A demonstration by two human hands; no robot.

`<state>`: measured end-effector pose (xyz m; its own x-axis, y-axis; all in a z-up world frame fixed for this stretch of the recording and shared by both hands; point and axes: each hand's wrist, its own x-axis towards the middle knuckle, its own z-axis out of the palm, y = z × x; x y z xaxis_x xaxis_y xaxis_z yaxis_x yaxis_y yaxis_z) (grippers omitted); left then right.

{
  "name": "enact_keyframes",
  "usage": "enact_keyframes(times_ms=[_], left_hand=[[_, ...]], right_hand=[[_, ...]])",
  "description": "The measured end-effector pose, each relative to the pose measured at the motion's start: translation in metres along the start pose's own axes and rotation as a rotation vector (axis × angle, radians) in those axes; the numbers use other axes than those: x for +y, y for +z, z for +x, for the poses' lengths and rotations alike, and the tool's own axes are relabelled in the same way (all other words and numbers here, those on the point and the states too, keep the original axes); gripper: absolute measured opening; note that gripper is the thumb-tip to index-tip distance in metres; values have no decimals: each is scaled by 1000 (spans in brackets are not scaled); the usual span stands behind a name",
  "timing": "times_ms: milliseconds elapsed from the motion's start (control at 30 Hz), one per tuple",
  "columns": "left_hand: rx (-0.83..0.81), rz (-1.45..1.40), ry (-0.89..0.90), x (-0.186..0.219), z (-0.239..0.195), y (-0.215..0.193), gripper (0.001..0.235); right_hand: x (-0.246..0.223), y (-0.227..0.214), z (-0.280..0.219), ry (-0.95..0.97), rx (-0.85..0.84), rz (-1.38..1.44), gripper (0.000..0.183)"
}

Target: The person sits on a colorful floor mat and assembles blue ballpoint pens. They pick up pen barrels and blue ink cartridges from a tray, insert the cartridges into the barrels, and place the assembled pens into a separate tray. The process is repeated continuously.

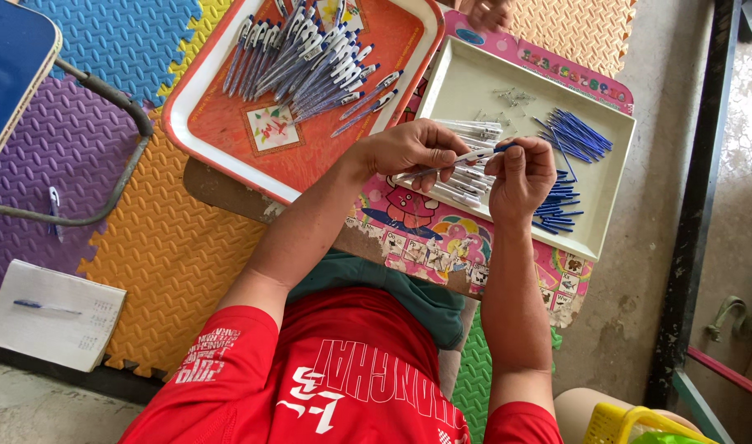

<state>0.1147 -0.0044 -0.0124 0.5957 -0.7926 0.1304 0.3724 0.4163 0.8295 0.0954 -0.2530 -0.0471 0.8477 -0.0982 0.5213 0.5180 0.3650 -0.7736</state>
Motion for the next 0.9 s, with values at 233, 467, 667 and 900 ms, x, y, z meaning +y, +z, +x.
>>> enact_keyframes(times_ms=[233, 467, 667, 900], left_hand=[[10, -10, 10, -3, 2, 0, 26], [20, 10, 60, -5, 2, -3, 27], [117, 78, 48, 3, 4, 13, 29], [665, 774, 198, 63, -36, 6, 22]], right_hand=[[-2, 3, -1, 19, -9, 1, 14], [-18, 30, -3, -150, -138, -294, 17], [-30, 39, 3, -264, -106, -397, 32], [-27, 6, 12, -429, 98, -594, 25]])
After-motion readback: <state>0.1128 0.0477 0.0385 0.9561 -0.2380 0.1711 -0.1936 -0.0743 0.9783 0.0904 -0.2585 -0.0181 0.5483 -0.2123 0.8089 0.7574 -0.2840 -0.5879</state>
